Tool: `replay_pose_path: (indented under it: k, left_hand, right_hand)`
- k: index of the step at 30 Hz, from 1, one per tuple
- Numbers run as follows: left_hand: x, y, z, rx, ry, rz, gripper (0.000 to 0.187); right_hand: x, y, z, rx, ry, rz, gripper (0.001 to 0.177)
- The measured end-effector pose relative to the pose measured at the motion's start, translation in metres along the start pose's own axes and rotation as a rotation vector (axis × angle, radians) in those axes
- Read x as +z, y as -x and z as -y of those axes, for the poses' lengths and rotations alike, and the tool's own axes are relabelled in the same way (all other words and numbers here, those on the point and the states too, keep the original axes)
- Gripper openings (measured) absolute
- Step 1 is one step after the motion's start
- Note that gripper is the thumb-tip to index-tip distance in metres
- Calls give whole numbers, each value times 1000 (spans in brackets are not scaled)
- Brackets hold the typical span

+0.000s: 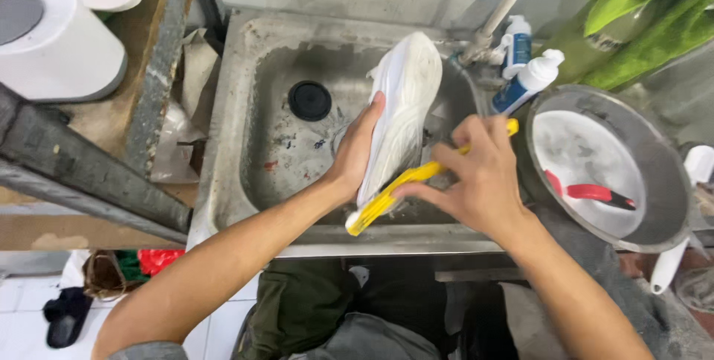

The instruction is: The person scrubs a white sneaker in a sink using a yellow brush and a grey cloth. They apply cleaning solution, scrub the sole and upper, and wipe the shoe repeatedly.

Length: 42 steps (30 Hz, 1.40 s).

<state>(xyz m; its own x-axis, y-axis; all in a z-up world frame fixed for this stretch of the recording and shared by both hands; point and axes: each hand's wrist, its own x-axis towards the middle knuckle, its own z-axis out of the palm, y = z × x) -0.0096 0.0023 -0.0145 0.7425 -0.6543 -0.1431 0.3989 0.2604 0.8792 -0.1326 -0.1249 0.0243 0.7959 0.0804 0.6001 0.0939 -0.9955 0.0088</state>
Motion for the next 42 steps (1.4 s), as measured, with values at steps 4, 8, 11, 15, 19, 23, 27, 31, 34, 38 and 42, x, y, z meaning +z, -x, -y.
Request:
replay_pose_path:
  k: [4, 8, 11, 15, 19, 23, 27, 31, 34, 38, 42]
  left_hand:
    - [6, 16, -23, -106, 152, -88, 86]
    - [23, 19, -41, -76, 445, -227, 83]
    - [7, 4, -37, -3, 634, -287, 76]
    - [3, 0, -33, 56, 738, -368, 67]
    - [15, 2, -36, 13, 755, -339, 62]
    - [13, 9, -36, -14, 774, -302, 64]
    - [12, 3, -23, -87, 819, -182, 63]
    - [13, 6, -26, -104, 755, -121, 62]
    - [11, -3, -17, -122, 757, -89, 64]
    - [10, 7, -30, -119, 718, -71, 63]
    - [20, 14, -35, -119, 662, -60, 67]
  right_hand:
    - [-5, -12, -21, 14, 7, -13, 52]
    - [1, -4, -13, 47, -24, -47, 51]
    - [6, -3, -34, 90, -39, -72, 49]
    - [8, -8, -15, 122, -75, -120, 51]
    - [14, -5, -26, 102, -144, -47, 47]
    - [12, -5, -31, 129, -133, -136, 46]
    - [11, -8, -26, 51, -172, -85, 50]
    - [-1, -9, -49, 200, -51, -92, 48]
    - [3, -9, -23, 105, -164, -105, 47]
    - [11, -5, -60, 54, -82, -60, 49]
    - [-3, -8, -45, 76, -94, -109, 49]
